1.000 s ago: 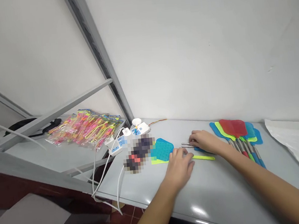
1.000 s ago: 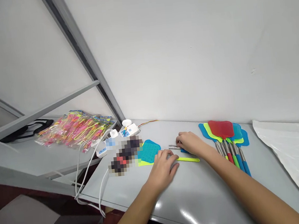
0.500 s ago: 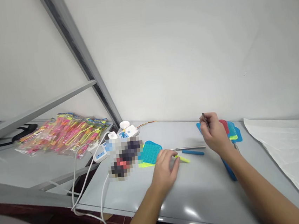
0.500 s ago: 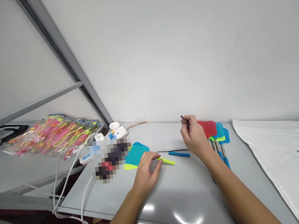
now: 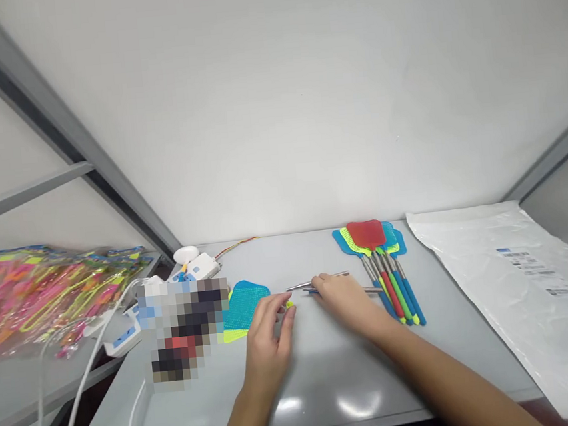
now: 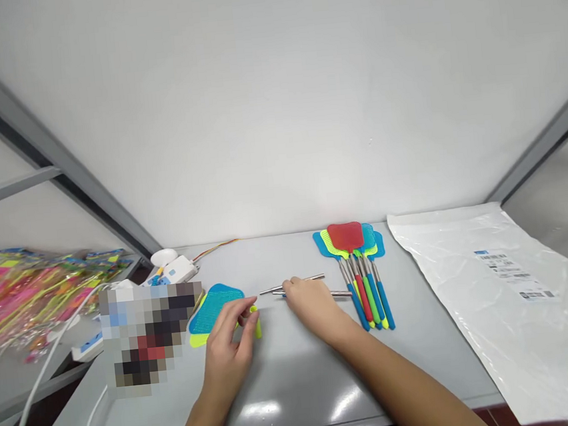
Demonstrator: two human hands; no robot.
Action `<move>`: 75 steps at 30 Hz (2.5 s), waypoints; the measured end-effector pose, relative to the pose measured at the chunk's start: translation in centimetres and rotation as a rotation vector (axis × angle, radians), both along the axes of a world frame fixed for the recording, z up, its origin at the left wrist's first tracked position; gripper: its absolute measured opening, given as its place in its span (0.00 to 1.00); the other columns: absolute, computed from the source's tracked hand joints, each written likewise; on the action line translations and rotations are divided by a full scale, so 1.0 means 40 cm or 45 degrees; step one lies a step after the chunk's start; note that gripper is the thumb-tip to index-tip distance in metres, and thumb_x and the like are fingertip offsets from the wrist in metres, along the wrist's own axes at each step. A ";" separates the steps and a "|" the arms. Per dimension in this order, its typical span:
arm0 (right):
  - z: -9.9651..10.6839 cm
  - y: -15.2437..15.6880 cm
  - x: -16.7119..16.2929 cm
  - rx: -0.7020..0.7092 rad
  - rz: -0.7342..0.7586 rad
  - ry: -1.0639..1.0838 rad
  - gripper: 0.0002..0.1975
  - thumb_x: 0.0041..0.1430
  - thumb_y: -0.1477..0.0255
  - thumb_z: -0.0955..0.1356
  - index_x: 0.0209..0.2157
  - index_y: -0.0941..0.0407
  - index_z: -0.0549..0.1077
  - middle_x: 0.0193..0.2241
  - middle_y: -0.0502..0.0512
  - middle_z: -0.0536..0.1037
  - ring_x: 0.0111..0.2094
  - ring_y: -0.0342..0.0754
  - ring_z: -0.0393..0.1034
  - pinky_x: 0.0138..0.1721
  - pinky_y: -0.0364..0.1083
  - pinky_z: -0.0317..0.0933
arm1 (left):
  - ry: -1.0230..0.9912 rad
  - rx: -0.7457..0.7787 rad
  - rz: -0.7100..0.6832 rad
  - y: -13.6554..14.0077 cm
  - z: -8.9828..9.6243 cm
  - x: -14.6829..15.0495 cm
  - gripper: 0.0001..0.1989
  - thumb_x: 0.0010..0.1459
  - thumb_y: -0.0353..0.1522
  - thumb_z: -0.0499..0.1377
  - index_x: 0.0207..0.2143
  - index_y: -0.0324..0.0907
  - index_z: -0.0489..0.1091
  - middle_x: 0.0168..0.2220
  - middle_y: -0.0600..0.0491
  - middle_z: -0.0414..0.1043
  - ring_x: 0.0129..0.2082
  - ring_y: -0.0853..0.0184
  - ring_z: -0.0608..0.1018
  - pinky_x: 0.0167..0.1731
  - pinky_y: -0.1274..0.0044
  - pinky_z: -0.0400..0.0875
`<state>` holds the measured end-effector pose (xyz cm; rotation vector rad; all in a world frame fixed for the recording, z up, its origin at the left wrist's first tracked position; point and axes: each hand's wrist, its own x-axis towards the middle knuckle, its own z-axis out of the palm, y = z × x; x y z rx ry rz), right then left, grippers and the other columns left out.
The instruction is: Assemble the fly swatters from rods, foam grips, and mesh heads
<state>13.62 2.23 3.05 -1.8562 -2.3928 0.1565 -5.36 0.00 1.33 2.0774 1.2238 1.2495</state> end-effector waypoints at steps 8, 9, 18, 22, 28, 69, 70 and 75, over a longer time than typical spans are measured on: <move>-0.013 0.007 0.004 -0.025 -0.037 0.025 0.08 0.63 0.78 0.61 0.40 0.57 0.69 0.35 0.59 0.78 0.34 0.50 0.74 0.31 0.43 0.57 | 0.010 -0.095 -0.104 -0.008 0.009 0.008 0.04 0.64 0.32 0.54 0.42 0.45 0.66 0.38 0.53 0.66 0.37 0.67 0.69 0.38 0.75 0.66; -0.013 0.008 0.005 -0.021 -0.045 0.048 0.07 0.62 0.78 0.61 0.39 0.57 0.70 0.35 0.59 0.78 0.33 0.50 0.74 0.31 0.43 0.57 | 0.009 -0.100 -0.091 -0.009 0.009 0.007 0.04 0.64 0.32 0.54 0.41 0.45 0.65 0.37 0.53 0.66 0.36 0.67 0.69 0.38 0.76 0.66; 0.101 -0.037 -0.015 0.286 -0.129 0.980 0.14 0.68 0.65 0.57 0.33 0.55 0.69 0.23 0.49 0.70 0.25 0.43 0.66 0.28 0.42 0.57 | -0.048 -0.149 -0.122 -0.022 0.008 0.013 0.04 0.63 0.34 0.56 0.38 0.44 0.65 0.33 0.55 0.68 0.35 0.68 0.71 0.37 0.77 0.66; 0.196 -0.064 -0.059 0.239 -0.146 2.265 0.18 0.66 0.61 0.60 0.23 0.54 0.61 0.15 0.40 0.50 0.14 0.37 0.43 0.17 0.40 0.42 | -0.075 -0.278 -0.142 -0.027 0.004 0.018 0.05 0.63 0.36 0.56 0.39 0.44 0.66 0.35 0.55 0.70 0.36 0.68 0.74 0.38 0.76 0.68; 0.241 -0.047 -0.120 0.060 -0.053 2.598 0.20 0.64 0.62 0.63 0.21 0.56 0.60 0.15 0.40 0.50 0.14 0.35 0.40 0.15 0.40 0.37 | -0.094 -0.312 -0.170 -0.027 -0.003 0.017 0.06 0.61 0.35 0.58 0.40 0.44 0.66 0.37 0.55 0.72 0.36 0.69 0.75 0.37 0.78 0.69; 0.015 -0.053 -0.172 -0.221 0.188 1.922 0.15 0.65 0.65 0.60 0.24 0.54 0.58 0.25 0.48 0.58 0.28 0.45 0.54 0.33 0.45 0.52 | 0.074 -0.371 -0.285 -0.019 0.008 -0.001 0.13 0.64 0.32 0.52 0.49 0.43 0.71 0.40 0.49 0.76 0.42 0.61 0.77 0.42 0.73 0.70; 0.014 -0.052 -0.172 -0.219 0.185 1.918 0.15 0.65 0.65 0.60 0.24 0.54 0.58 0.25 0.48 0.57 0.28 0.45 0.54 0.33 0.45 0.52 | 0.072 -0.368 -0.283 -0.019 0.007 -0.001 0.14 0.65 0.32 0.52 0.50 0.43 0.70 0.41 0.49 0.76 0.42 0.61 0.77 0.41 0.73 0.70; 0.011 -0.051 -0.174 -0.188 0.183 1.898 0.15 0.65 0.64 0.60 0.24 0.54 0.58 0.25 0.47 0.57 0.28 0.44 0.53 0.32 0.45 0.52 | 0.073 -0.362 -0.292 -0.015 0.002 -0.001 0.13 0.64 0.31 0.52 0.49 0.42 0.70 0.42 0.48 0.76 0.42 0.61 0.77 0.41 0.74 0.69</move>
